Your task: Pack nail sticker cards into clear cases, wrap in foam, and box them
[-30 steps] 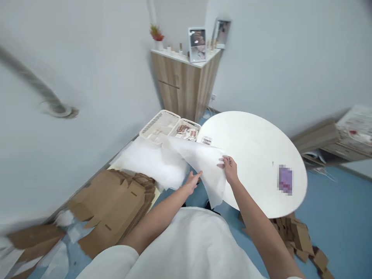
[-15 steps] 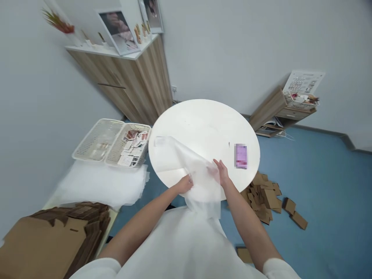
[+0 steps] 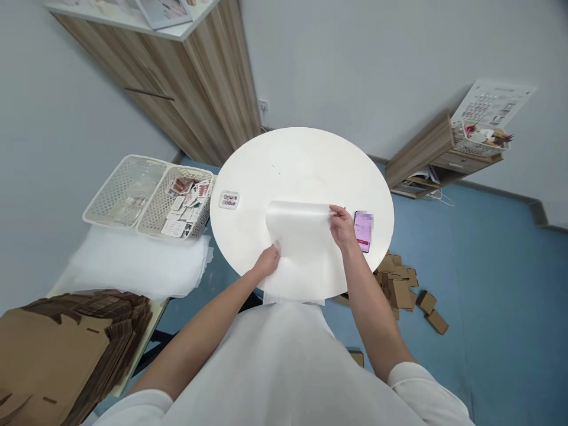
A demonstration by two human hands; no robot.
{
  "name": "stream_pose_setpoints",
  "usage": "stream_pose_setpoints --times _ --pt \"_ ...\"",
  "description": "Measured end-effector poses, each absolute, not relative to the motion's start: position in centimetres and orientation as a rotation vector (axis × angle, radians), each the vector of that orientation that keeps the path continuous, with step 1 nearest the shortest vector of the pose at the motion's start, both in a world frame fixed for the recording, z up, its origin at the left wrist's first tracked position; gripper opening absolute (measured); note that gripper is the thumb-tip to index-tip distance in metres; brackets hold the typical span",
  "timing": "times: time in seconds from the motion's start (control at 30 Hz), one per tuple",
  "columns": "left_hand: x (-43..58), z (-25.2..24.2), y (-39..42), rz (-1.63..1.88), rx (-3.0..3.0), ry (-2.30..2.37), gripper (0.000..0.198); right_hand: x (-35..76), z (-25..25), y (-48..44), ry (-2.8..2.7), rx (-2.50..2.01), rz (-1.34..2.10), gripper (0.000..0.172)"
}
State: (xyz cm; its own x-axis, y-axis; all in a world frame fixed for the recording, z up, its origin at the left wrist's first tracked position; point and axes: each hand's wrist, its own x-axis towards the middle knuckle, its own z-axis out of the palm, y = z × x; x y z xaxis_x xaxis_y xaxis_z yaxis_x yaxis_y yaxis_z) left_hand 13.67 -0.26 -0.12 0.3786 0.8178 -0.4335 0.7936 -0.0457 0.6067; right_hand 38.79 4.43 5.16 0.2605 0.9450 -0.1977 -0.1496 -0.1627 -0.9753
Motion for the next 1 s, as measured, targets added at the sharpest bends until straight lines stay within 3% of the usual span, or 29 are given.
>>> stream_pose_setpoints --times 0.17,0.37,0.5,0.6,0.73,0.83,1.0 --pt "13.6 -0.8 -0.1 -0.064 1.834 1.44 0.025 38.1 1.9 2.8 -0.66 -1.517 1.399 0.029" --pt "13.3 -0.7 0.8 0.082 1.763 1.496 0.049 38.4 2.4 7.8 -0.666 -1.603 1.64 0.045" --pt "13.7 -0.3 1.6 0.199 1.72 1.451 0.06 39.1 5.2 11.4 -0.94 -1.374 1.33 0.035" --pt "14.4 -0.1 1.9 0.233 1.681 1.509 0.062 39.1 4.8 10.8 -1.093 -1.469 1.018 0.033" --pt "15.1 0.0 1.8 0.148 1.69 1.726 0.074 38.5 1.2 8.1 -1.201 -1.921 0.973 0.041" --pt "15.1 0.3 1.5 0.144 1.775 1.839 0.079 38.5 -0.9 7.9 -1.465 -1.986 0.904 0.048" --pt "14.8 0.5 0.0 0.073 2.19 1.711 0.063 38.3 -1.1 8.9 -1.575 -2.188 0.75 0.064"
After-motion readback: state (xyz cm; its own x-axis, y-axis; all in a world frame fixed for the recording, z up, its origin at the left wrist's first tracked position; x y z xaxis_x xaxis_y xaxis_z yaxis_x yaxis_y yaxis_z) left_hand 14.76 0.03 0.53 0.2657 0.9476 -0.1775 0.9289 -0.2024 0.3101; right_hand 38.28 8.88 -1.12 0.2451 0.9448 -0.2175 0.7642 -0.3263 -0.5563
